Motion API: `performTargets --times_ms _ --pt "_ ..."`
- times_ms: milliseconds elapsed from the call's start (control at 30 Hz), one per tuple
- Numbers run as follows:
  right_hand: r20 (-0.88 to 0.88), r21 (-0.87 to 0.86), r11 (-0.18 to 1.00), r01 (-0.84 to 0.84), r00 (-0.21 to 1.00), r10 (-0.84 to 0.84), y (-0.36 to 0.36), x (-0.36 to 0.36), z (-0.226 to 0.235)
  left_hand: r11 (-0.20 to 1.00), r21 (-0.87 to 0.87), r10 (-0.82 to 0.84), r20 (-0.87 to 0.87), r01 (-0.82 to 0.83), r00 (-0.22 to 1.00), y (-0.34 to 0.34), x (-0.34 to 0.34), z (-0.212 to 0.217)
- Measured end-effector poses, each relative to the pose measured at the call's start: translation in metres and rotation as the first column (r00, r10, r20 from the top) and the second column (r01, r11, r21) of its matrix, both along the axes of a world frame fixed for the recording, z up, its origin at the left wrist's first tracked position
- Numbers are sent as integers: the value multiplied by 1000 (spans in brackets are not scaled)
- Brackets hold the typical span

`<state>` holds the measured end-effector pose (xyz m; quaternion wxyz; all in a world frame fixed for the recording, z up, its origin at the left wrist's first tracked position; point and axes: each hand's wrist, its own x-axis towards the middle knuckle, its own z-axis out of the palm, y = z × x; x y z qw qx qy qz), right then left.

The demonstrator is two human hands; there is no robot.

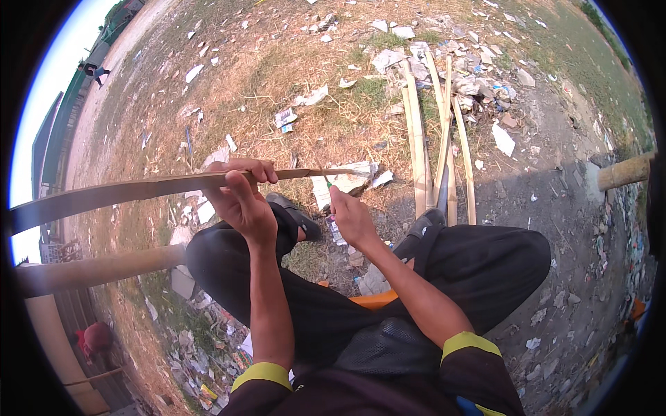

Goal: The person sits on a low stool outdoors and uses a small knife to shave and sharpen a long, thin bamboo stick. They hold the stick with their left hand and repeatedly scrape the blade along its length to remove the outer layer and create a tapered point.

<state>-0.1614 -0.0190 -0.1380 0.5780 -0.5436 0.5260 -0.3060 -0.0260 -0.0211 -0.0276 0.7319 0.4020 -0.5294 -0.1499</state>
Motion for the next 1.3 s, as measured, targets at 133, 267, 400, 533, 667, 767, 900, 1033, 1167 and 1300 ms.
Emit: performTargets --times_ms 133,267,400,533,667,767,900,1033,1167,1300 --pt "65 -77 997 -2 998 7 3 2 3 992 1 123 35 -123 992 -1 -9 -2" --pt "25 -73 997 -27 999 29 2 5 7 996 -59 71 -30 -72 997 1 -12 -2" --pt "-82 -123 992 -33 996 22 0 7 7 997 -46 53 -79 -57 995 0 -9 -3" --pt "-160 -102 994 -48 987 31 2 10 1 993 -103 43 -77 -51 996 -5 -12 -4" --pt "-180 -136 990 -29 984 4 1 12 -13 995 -18 96 -75 -98 993 -2 -13 -1" --pt "-250 -89 996 -24 968 1 -8 6 -23 996 73 59 -59 -55 997 4 -8 3" --pt "-170 -54 998 40 984 -48 -19 -6 -22 994 36 -102 -132 107 986 -1 1 1" --pt "-53 -140 988 61 996 -69 -23 -6 -3 996 29 -78 -164 84 983 -2 9 -4" --pt "-37 -112 993 -44 999 40 -14 2 18 996 79 -29 -147 41 989 7 13 -6" --pt "-163 -80 982 -170 974 155 -3 7 24 995 88 -34 -232 56 972 9 13 -9"
